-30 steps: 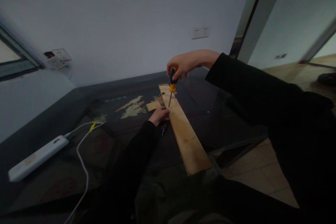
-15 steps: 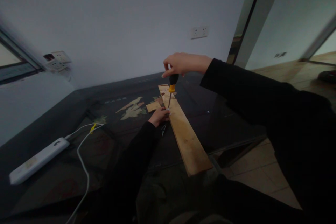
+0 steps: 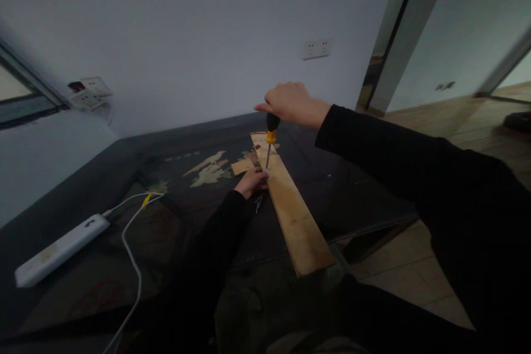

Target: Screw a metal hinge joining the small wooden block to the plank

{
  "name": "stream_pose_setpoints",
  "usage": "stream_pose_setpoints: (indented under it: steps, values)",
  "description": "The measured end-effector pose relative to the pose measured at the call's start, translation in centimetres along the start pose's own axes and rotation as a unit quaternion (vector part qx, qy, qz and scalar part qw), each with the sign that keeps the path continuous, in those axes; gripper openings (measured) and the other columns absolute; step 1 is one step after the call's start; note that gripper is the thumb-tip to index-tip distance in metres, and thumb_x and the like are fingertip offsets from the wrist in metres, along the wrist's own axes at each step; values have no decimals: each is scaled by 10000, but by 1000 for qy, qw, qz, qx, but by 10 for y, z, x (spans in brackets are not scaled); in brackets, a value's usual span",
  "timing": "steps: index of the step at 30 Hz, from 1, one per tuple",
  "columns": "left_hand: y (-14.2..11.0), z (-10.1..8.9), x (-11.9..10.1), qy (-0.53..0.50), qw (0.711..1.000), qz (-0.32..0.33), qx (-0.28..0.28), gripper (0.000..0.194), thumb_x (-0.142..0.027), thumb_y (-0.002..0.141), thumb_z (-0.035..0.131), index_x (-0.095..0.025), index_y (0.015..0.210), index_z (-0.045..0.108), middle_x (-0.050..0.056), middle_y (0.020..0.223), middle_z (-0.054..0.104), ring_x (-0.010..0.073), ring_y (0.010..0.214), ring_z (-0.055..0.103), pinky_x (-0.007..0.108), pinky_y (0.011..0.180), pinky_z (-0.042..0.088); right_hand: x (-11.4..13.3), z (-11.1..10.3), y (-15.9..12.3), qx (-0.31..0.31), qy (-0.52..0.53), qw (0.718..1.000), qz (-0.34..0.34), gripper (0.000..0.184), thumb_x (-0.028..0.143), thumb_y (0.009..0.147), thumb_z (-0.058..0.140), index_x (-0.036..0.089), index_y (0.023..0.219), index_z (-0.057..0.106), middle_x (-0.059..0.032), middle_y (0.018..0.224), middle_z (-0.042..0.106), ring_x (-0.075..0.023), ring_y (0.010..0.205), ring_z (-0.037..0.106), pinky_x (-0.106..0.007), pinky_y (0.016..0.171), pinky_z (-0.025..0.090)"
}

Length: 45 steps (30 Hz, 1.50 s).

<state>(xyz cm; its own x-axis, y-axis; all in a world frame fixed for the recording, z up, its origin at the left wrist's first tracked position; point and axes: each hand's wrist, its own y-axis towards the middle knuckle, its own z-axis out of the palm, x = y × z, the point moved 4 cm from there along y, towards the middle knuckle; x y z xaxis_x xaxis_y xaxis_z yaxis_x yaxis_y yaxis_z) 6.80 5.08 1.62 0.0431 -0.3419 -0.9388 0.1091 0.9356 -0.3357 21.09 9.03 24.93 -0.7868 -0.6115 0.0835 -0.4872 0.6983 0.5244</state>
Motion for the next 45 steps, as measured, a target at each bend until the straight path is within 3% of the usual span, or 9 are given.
stream_pose_setpoints:
  steps: [4,7,11,16,20,25,33,40,45]
  values:
    - [3,-2,2,-1,1000,2,7,245,-70,721,699,-144,920,578,31,779,681,110,588,661,221,583,576,-12,-4,14,123,78,989,-33,365,476,701,780,160,872,717,-48,723,642,-246,830,643,-366,733,464]
    - [1,-1,1,8,1000,2,8,230,-71,735,692,-141,924,580,28,764,678,103,575,653,212,577,573,-17,-8,20,157,112,979,-61,325,427,684,800,165,865,732,-23,686,634,-222,781,643,-356,707,462]
    - [-4,0,-2,13,1000,2,9,231,-59,745,680,-139,937,581,40,794,686,105,583,654,225,592,576,-14,-5,14,92,50,991,-78,343,484,761,721,155,856,728,-51,731,657,-246,858,646,-362,749,453]
    - [-6,2,-4,10,1000,1,6,202,-39,771,631,-139,941,585,44,815,683,118,610,666,234,595,574,-9,3,6,-4,-18,999,-28,446,551,865,578,129,896,718,-100,846,680,-286,969,628,-376,795,438]
    - [-5,2,-3,12,1000,4,9,206,-49,756,650,-135,931,585,51,817,686,117,600,661,244,609,574,-5,-3,6,111,-11,993,-36,442,546,823,639,143,981,725,-74,818,684,-228,856,641,-333,735,441]
    - [-2,1,-1,8,1000,6,15,204,-47,749,651,-137,919,584,35,790,685,106,602,658,217,605,566,10,-20,-3,280,-33,957,-64,428,450,878,596,118,1129,695,-67,808,700,-171,755,639,-299,704,428]
    - [-3,3,-3,-2,1000,2,19,199,-27,756,615,-142,917,590,36,783,684,118,614,663,232,605,574,21,-16,-10,110,-153,982,15,616,561,950,400,52,1177,663,-196,995,691,-286,965,628,-350,762,428]
    - [-5,1,-2,7,1000,-1,4,217,-24,754,624,-136,936,586,38,796,686,113,599,658,222,587,566,14,-28,-5,277,-15,960,-39,514,494,850,628,135,1215,665,-76,912,717,-196,814,643,-322,720,455]
    - [-6,2,-2,0,1000,2,11,188,-7,781,581,-133,920,592,31,792,673,115,601,663,224,569,568,22,-31,-9,252,-67,965,-36,431,417,921,532,106,1180,681,-107,921,718,-213,850,651,-335,752,447]
